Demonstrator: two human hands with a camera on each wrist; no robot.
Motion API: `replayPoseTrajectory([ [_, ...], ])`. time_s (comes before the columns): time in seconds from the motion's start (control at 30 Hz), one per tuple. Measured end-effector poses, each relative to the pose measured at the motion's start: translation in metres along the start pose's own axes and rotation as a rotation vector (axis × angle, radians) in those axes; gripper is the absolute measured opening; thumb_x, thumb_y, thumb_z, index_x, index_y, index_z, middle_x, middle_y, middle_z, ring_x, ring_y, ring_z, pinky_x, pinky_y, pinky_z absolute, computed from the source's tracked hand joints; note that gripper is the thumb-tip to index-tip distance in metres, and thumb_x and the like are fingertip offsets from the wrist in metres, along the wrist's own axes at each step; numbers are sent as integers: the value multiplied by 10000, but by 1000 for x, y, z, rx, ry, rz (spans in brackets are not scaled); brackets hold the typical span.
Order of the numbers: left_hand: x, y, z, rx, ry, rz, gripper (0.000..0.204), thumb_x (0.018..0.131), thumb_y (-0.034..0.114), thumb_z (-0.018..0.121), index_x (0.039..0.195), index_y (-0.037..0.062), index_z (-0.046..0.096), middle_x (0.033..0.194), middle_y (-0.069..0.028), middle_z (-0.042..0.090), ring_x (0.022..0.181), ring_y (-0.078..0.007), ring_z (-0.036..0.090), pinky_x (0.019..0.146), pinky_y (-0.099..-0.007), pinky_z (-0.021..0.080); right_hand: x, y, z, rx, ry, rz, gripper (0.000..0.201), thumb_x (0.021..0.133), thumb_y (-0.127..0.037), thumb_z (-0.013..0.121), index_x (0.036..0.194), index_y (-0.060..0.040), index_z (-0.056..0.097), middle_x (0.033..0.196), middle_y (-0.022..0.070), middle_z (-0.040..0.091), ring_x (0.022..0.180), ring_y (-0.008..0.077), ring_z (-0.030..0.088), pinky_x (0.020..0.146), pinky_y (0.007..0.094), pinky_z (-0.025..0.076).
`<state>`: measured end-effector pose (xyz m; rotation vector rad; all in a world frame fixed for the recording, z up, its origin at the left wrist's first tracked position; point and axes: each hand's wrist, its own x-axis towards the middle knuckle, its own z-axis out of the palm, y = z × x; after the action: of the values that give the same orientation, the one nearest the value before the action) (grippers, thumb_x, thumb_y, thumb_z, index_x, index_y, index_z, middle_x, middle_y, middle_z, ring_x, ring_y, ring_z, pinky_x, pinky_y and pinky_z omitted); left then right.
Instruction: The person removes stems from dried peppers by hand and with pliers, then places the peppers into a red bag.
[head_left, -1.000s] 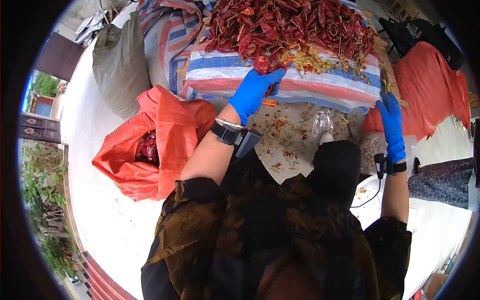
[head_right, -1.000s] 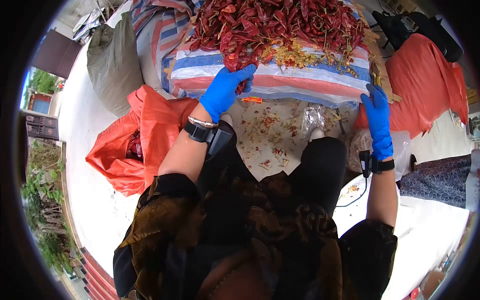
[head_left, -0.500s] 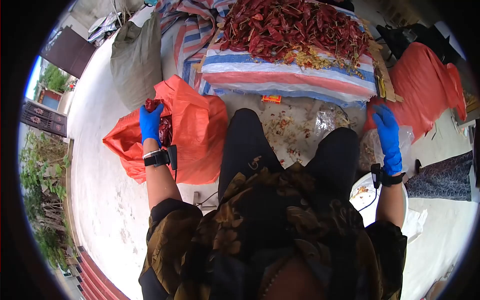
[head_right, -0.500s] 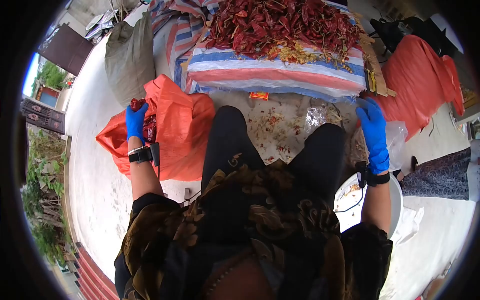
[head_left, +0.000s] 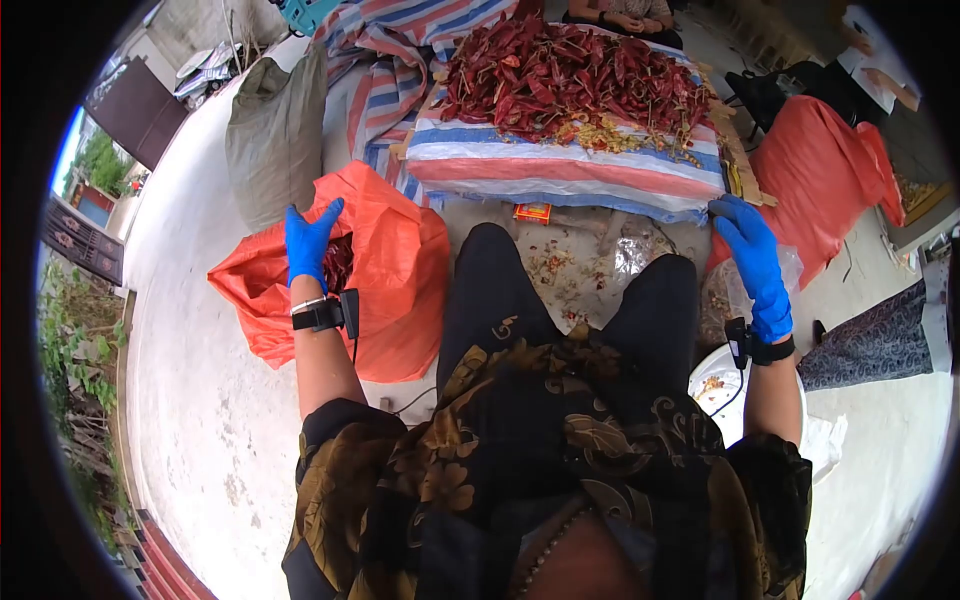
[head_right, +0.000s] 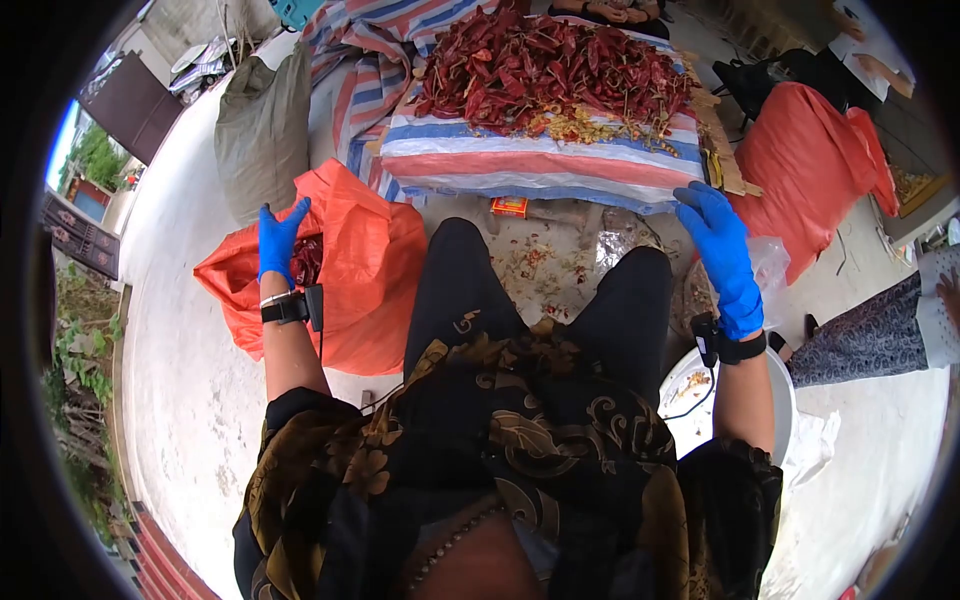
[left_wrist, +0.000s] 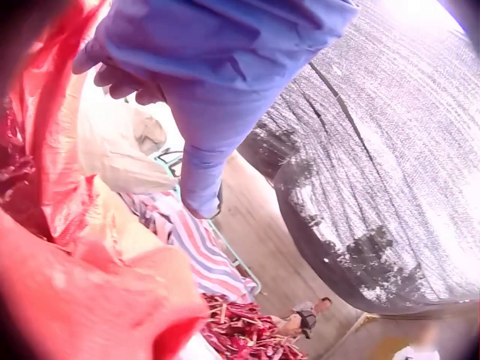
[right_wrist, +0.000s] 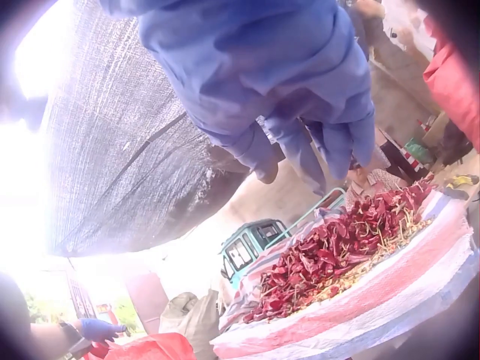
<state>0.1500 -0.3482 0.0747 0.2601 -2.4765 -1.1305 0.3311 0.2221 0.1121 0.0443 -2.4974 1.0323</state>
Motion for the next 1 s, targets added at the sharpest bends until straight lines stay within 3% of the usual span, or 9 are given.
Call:
replayPoseTrajectory([
  [0.1,8,32,13,-16,125,190,908,638,412,756,1247,-113,335,1256,-259,419,1158,-323,431,953,-351,346,6,-13,11,96,-25,21,242,830,-116,564,1046,-8,587,1129,135,534,1057,205,513,884,284,398],
  [0.23,-12,121,30,-360,-69,351,756,706,347,724,1234,-67,376,1198,-226,471,1122,-266,460,934,-340,363,23,-35,34,307,-92,84,255,833,-121,563,1066,-18,576,1042,107,578,974,173,540,844,273,415],
  [0.27,-14,136,43,-365,-69,351,756,706,347,724,1234,-67,376,1198,-226,471,1122,-266,460,934,-340,363,29,-38,40,303,-91,84,255,833,-121,563,1066,-18,576,1042,107,578,974,173,540,844,273,415],
  [0.43,-28,202,93,-888,-532,164,621,754,278,693,1215,-29,414,1140,-152,521,1034,-189,506,876,-286,393,62,-42,70,262,-190,-44,267,831,-128,563,1073,-17,561,977,90,593,890,156,554,795,270,429],
  [0.67,4,182,226,-891,-529,6,542,750,229,689,1169,-19,452,1106,-132,538,976,-188,527,846,-287,413,101,-12,111,273,-281,89,259,825,-134,571,1060,-27,569,981,95,596,890,171,569,789,278,437],
  [0.73,21,159,268,-689,-411,97,517,762,233,677,1154,-29,464,1084,-104,551,956,-162,523,843,-293,421,111,2,125,329,-290,107,246,823,-131,574,1048,-32,577,982,104,602,890,188,577,789,285,442],
  [0.8,34,138,303,-640,-369,118,535,751,210,680,1169,-33,451,1101,-134,550,973,-206,538,855,-313,423,120,17,138,247,-283,46,231,821,-123,575,1036,-38,585,980,110,607,895,203,581,792,287,445],
  [0.87,45,123,326,-356,-275,280,537,751,195,672,1189,-16,444,1127,-167,539,1025,-264,530,866,-333,422,131,25,148,226,-344,105,232,848,-109,532,1062,-31,578,1021,77,600,931,156,551,816,268,426],
  [1.0,51,118,354,-311,-198,258,551,733,262,671,1182,27,453,1165,-251,476,1059,-387,480,865,-404,419,156,44,170,301,-330,132,186,823,-113,574,991,-38,604,945,110,612,877,207,588,768,288,452],
])
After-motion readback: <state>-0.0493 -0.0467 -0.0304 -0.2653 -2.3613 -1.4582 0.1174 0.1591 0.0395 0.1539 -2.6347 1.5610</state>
